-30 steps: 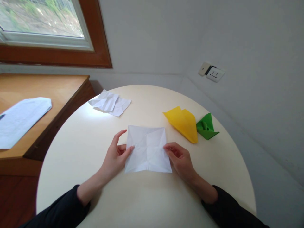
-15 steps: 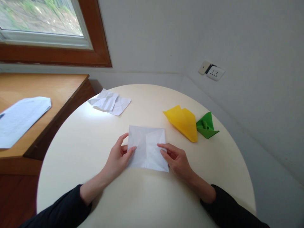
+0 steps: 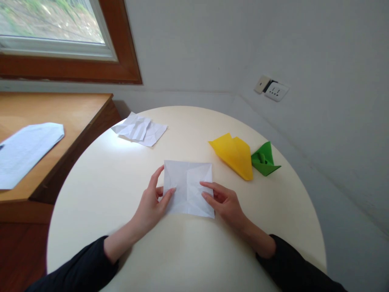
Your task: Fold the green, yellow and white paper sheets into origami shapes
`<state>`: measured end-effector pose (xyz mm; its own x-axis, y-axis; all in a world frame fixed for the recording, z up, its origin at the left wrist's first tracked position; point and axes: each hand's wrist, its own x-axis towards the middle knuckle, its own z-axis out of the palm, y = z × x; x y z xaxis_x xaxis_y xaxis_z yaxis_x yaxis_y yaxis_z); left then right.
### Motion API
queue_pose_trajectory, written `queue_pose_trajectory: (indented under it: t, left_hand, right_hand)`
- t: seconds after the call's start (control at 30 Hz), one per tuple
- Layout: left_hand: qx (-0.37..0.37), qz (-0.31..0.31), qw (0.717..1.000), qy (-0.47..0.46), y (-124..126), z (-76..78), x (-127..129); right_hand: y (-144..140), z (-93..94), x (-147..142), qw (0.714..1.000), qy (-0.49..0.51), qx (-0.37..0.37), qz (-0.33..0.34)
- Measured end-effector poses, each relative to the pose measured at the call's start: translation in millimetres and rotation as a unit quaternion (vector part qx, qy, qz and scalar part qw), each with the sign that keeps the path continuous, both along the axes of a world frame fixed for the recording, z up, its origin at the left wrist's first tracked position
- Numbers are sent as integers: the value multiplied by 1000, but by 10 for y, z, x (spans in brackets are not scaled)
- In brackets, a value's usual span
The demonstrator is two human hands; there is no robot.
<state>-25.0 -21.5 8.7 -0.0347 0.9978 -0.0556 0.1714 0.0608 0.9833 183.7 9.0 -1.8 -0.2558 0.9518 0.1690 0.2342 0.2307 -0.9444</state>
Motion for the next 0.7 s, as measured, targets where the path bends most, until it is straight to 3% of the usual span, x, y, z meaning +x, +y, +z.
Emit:
queue_pose_trajectory:
  t: [0.17, 0.4, 0.7]
  left_hand:
    - [28, -2, 999, 42, -17, 13, -2]
    - [135, -40, 966, 217, 24, -6, -42]
    - [141, -10, 958, 249, 33, -18, -38]
  right_hand:
    - [11, -20, 10, 999, -24, -10, 26]
    - [15, -58, 11, 998, -64, -9, 8]
    - [4, -87, 16, 997, -69, 11, -15]
